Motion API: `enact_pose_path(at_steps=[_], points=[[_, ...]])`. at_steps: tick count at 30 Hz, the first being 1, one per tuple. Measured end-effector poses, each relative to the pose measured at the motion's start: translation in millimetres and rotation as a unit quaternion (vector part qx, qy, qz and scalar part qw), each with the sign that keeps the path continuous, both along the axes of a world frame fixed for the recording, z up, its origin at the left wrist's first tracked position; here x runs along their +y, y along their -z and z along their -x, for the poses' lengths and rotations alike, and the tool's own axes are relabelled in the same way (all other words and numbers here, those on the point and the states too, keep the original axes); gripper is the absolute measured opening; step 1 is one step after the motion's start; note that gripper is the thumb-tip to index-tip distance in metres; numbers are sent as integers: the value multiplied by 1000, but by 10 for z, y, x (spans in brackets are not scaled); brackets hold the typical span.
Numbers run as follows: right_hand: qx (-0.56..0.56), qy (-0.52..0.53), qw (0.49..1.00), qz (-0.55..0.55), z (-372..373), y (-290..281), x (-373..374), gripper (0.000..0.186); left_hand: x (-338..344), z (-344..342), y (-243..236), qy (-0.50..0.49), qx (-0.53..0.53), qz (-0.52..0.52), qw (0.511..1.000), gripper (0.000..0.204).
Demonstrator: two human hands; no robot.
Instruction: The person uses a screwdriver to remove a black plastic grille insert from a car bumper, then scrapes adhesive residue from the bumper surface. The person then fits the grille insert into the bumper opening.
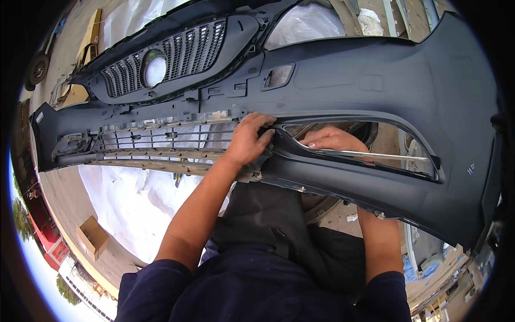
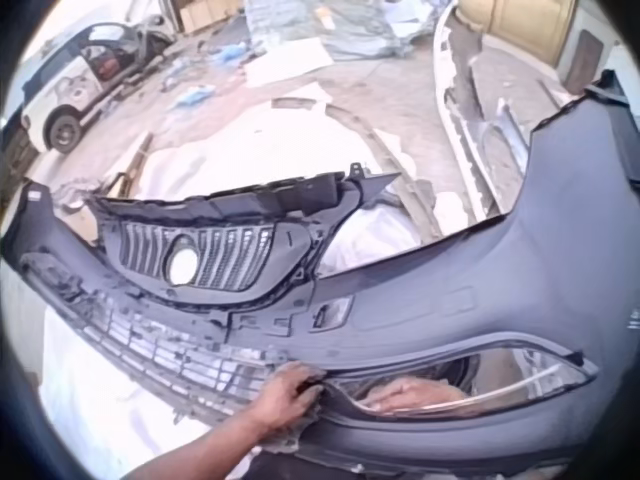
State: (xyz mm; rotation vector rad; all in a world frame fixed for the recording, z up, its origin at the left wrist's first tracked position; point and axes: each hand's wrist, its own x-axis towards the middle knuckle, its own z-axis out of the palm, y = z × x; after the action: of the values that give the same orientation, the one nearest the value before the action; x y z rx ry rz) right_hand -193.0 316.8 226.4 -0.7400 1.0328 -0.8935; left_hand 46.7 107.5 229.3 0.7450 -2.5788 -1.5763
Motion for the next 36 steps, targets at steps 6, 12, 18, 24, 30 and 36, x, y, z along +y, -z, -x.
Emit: enact_pose_path(at_steps=[6, 12, 18, 24, 30, 36], points=[[-127, 191, 934, -272, -310, -203, 102, 43, 85, 175, -286, 113, 103, 102, 983, 39], [-120, 302, 919, -225, -459, -303, 253, 39, 154, 272, -468, 207, 138, 146, 957, 44], [-160, 416, 881, -156, -645, -337, 375, 35, 270, 316, -444, 289, 110, 113, 944, 41], [-260, 573, 773, -78, -817, -625, 608, 57, 284, 331, -324, 308, 111, 127, 936, 29], [-268, 623, 733, 58, -752, -839, 881, 75, 292, 348, -299, 297, 126, 116, 939, 22], [-233, 731, 641, 7, -970, -974, 880, 56, 313, 360, -292, 310, 112, 123, 936, 23]])
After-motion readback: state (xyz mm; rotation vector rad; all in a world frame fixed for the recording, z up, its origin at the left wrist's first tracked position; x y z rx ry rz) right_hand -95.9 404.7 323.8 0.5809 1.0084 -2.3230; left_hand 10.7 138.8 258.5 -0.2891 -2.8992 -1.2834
